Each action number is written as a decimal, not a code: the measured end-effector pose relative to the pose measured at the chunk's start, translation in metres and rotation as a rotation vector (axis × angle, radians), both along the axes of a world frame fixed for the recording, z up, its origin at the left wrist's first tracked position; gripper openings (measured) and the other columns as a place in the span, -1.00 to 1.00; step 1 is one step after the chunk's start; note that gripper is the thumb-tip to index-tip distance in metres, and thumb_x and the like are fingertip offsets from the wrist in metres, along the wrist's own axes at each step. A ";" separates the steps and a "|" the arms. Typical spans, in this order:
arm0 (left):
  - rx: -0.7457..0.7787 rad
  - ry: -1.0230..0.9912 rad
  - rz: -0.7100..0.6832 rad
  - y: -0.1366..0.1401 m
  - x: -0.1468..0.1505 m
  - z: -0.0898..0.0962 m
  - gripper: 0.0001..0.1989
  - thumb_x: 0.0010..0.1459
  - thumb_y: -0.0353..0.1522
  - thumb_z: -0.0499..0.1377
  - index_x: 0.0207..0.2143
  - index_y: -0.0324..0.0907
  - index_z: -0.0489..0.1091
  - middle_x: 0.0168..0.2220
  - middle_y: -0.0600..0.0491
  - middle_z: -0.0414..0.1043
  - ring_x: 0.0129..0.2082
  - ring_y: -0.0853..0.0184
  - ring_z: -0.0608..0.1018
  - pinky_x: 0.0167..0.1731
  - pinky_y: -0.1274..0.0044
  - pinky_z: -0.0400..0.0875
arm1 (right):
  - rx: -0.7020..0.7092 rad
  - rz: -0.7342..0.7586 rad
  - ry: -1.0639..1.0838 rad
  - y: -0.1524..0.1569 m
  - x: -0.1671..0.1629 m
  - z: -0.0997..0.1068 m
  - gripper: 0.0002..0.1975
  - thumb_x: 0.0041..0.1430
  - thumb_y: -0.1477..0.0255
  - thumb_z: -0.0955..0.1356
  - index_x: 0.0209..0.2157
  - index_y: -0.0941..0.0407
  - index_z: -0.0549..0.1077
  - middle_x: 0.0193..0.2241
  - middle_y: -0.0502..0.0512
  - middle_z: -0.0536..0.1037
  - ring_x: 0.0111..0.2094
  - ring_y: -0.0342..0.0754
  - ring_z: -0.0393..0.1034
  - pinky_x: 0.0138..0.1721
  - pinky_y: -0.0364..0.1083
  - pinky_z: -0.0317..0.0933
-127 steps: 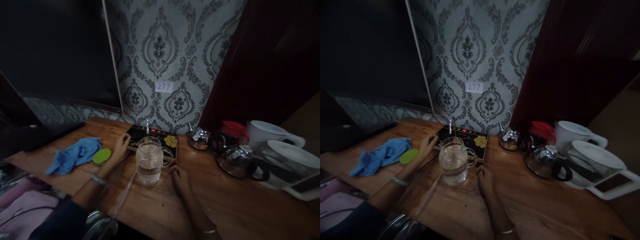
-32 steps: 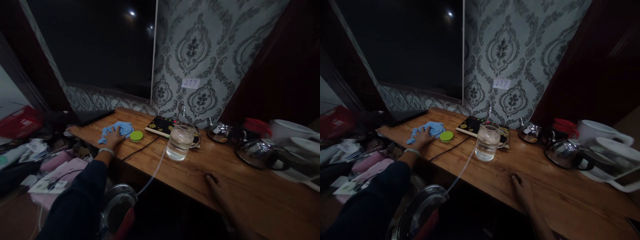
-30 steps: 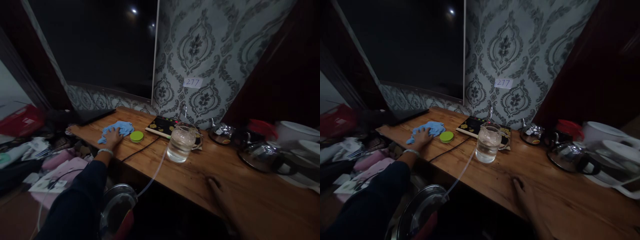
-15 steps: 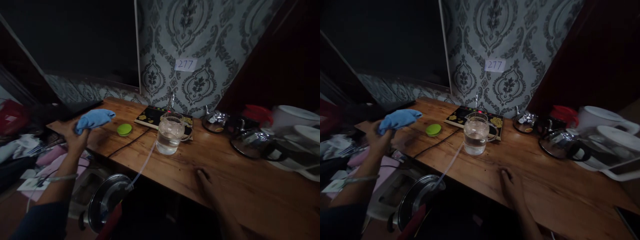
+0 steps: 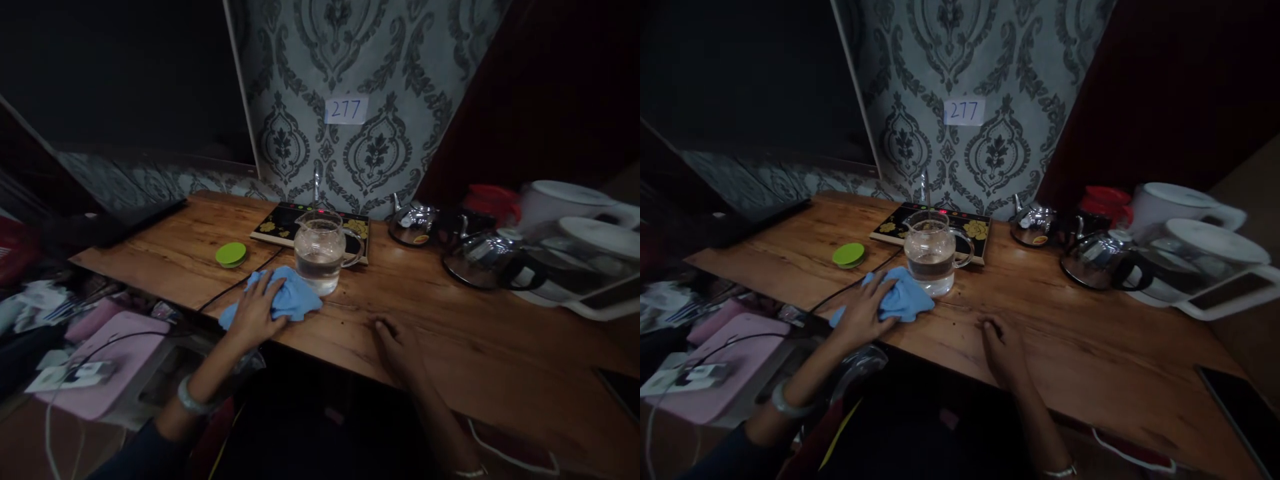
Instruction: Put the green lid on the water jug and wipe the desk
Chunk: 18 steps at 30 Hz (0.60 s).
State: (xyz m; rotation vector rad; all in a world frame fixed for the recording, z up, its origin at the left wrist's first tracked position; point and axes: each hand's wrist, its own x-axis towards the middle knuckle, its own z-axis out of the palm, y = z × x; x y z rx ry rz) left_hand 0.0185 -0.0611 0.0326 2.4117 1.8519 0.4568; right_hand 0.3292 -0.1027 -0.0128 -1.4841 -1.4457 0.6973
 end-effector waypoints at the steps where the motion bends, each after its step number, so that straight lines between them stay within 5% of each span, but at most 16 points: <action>1: -0.012 0.059 0.025 -0.001 0.006 -0.002 -0.29 -0.08 -0.21 0.26 0.17 -0.07 0.26 0.30 -0.15 0.09 0.21 -0.17 0.24 0.09 0.06 0.24 | 0.016 0.011 -0.009 0.000 0.000 0.000 -0.69 0.10 0.23 0.23 -0.35 0.09 0.54 -0.30 0.14 0.59 -0.22 0.09 0.45 -0.17 0.00 0.29; 10: -0.028 0.167 -0.011 -0.020 -0.015 0.000 -0.54 -0.05 -0.33 0.16 -0.02 -0.06 0.42 0.12 -0.13 0.33 0.02 -0.03 0.43 0.05 0.19 0.33 | 0.102 0.048 -0.014 0.001 0.000 0.003 -0.76 0.15 0.34 0.23 -0.37 0.10 0.52 -0.37 0.11 0.55 -0.27 0.03 0.42 -0.21 -0.06 0.24; 18: -0.032 -0.213 0.063 -0.025 -0.046 0.030 -0.59 -0.18 -0.24 0.13 -0.18 0.00 0.43 -0.15 0.02 0.52 -0.11 0.08 0.53 -0.05 0.31 0.44 | 0.101 0.051 -0.009 0.001 0.000 0.002 -0.76 0.16 0.33 0.24 -0.38 0.10 0.51 -0.38 0.10 0.54 -0.27 0.02 0.42 -0.22 -0.07 0.24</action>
